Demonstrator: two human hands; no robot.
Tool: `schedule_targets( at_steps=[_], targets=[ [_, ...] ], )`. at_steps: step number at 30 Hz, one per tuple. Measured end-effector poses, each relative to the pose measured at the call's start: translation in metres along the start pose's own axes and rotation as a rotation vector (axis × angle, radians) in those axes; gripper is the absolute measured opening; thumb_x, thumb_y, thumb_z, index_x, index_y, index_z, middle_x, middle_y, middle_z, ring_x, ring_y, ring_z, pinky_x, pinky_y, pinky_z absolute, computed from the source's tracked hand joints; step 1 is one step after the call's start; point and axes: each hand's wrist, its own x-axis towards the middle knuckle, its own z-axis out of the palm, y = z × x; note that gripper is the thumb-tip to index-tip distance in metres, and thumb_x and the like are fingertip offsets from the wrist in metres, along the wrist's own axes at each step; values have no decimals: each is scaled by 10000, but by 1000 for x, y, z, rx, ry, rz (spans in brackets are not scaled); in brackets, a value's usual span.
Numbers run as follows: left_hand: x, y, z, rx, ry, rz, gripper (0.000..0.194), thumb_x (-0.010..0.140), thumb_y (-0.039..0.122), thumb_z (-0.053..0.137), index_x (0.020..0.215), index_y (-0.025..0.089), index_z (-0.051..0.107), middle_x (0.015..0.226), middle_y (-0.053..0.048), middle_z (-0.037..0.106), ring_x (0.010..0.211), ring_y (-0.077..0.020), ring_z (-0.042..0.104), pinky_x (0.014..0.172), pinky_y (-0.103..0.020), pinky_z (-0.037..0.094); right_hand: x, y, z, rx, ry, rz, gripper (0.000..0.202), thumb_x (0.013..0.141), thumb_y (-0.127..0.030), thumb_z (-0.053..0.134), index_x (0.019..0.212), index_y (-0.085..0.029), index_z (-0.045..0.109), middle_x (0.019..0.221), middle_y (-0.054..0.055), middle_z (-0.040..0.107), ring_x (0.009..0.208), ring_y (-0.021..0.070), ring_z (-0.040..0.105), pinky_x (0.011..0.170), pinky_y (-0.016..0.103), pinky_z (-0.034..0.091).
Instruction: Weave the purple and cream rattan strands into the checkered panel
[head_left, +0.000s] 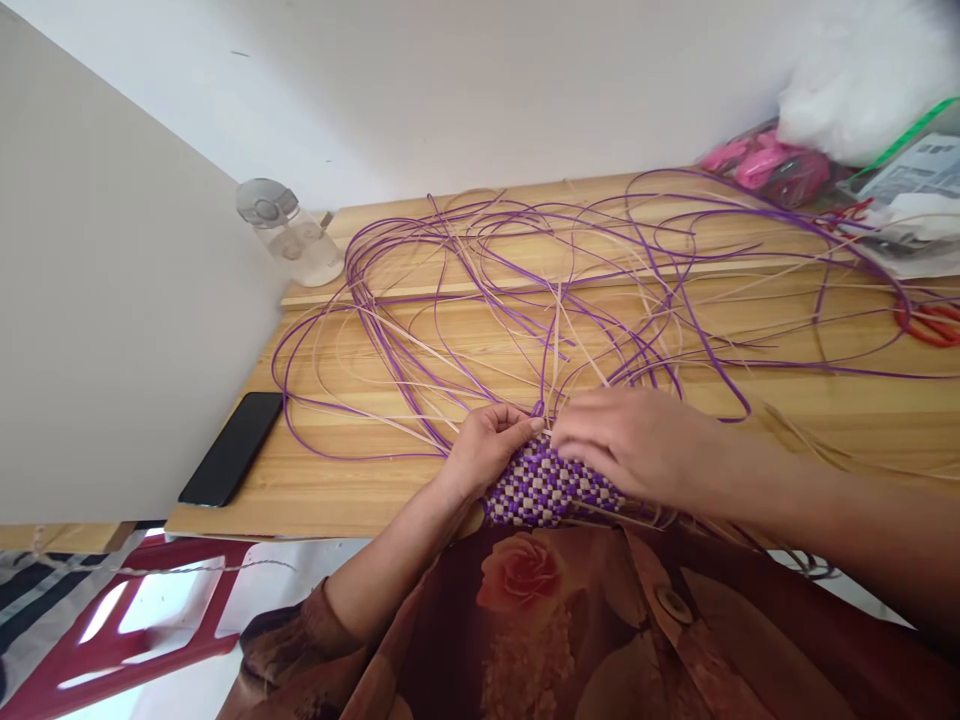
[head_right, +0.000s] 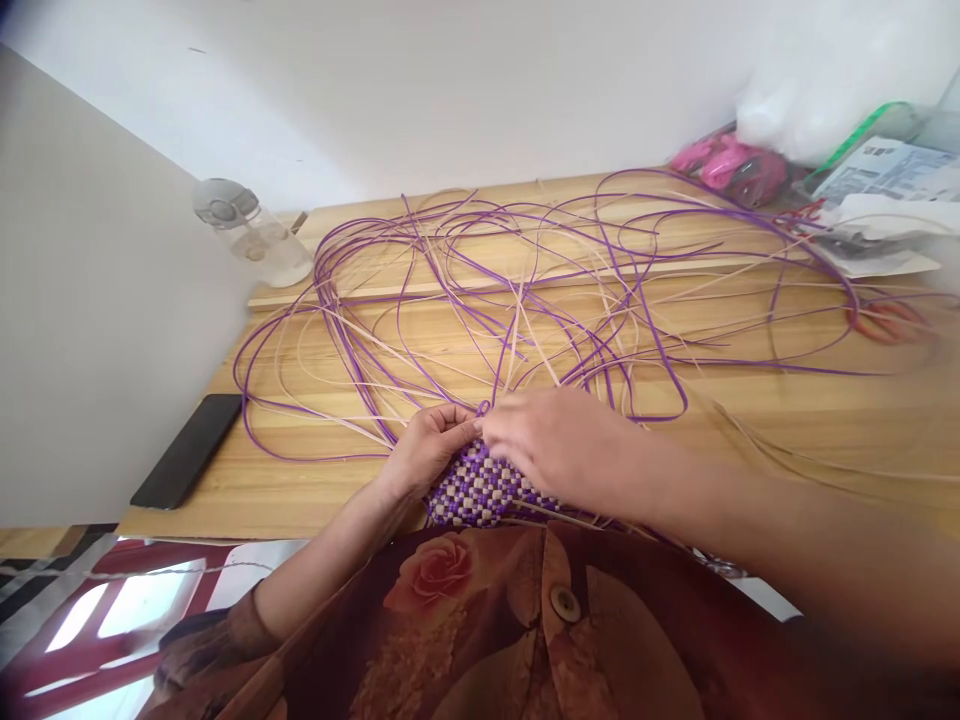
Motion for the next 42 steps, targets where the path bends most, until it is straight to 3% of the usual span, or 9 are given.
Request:
schedule_targets(
  at_steps=[3, 11, 16, 20, 23, 27, 32, 36, 42],
  targets=[
    [-2, 1, 0, -88, -24, -43, 388, 673, 490, 744, 717, 127, 615, 598, 31, 523, 510, -54, 364, 494, -202, 251, 16, 16, 2, 37, 62, 87, 194, 910, -225, 498, 843, -182, 674, 813, 44, 667, 775, 169, 589, 721, 283, 384],
    [-5, 7, 0, -241, -53, -74, 345, 686, 428, 748, 644, 138, 565, 530, 46, 455, 476, -50, 327, 495, -224, 200, 30, 34, 16, 132, 47, 30, 186, 879, -196, 531, 860, -183, 716, 792, 38, 683, 750, 160, 593, 691, 274, 391],
    [-3, 7, -4, -173, -66, -117, 251, 656, 321, 767, 664, 144, 588, 522, 55, 459, 452, -44, 319, 488, -231, 194, 16, 30, 17, -39, 353, -23, 187, 904, -259, 545, 867, -181, 712, 897, 66, 670, 878, 191, 550, 879, 348, 372],
    [-1, 7, -6, -192, -66, -168, 258, 630, 322, 780, 666, 150, 591, 514, 53, 477, 441, -50, 336, 468, -234, 185, -6, 18, 16, -43, 227, -9, 212, 902, -311, 560, 802, -185, 697, 772, 55, 641, 797, 190, 526, 801, 351, 379],
    [1, 8, -8, -185, -63, -185, 268, 609, 328, 793, 666, 148, 603, 507, 50, 491, 429, -51, 340, 454, -234, 180, -14, 5, 10, 165, 125, 36, 213, 933, -254, 504, 872, -195, 699, 822, 45, 658, 790, 161, 560, 746, 312, 403],
    [1, 6, -9, -180, -85, -152, 267, 607, 329, 794, 689, 134, 632, 520, 38, 514, 444, -51, 361, 466, -227, 209, -8, -8, 5, 590, 108, 31, 171, 909, -260, 546, 860, -187, 692, 993, 53, 681, 950, 156, 612, 855, 291, 444],
    [-2, 3, -10, -164, -74, -139, 306, 611, 365, 800, 729, 132, 640, 546, 31, 536, 438, -51, 375, 458, -220, 217, 10, 5, 22, 911, 71, 366, 188, 873, -333, 575, 854, -152, 622, 648, 17, 665, 582, 119, 619, 568, 230, 466],
    [-4, 3, -8, -168, -76, -99, 308, 629, 373, 797, 719, 137, 621, 545, 38, 527, 448, -48, 373, 465, -214, 223, 18, 17, 33, 798, 137, 503, 147, 845, -298, 588, 903, -167, 554, 643, 0, 671, 553, 121, 638, 514, 204, 439],
    [-3, 3, -8, -117, -74, -61, 314, 622, 376, 796, 714, 135, 616, 537, 48, 519, 450, -44, 358, 459, -207, 216, 31, 10, 23, 370, 152, 361, 193, 845, -213, 579, 1032, -185, 617, 669, -15, 659, 605, 114, 598, 603, 228, 383]
  ],
)
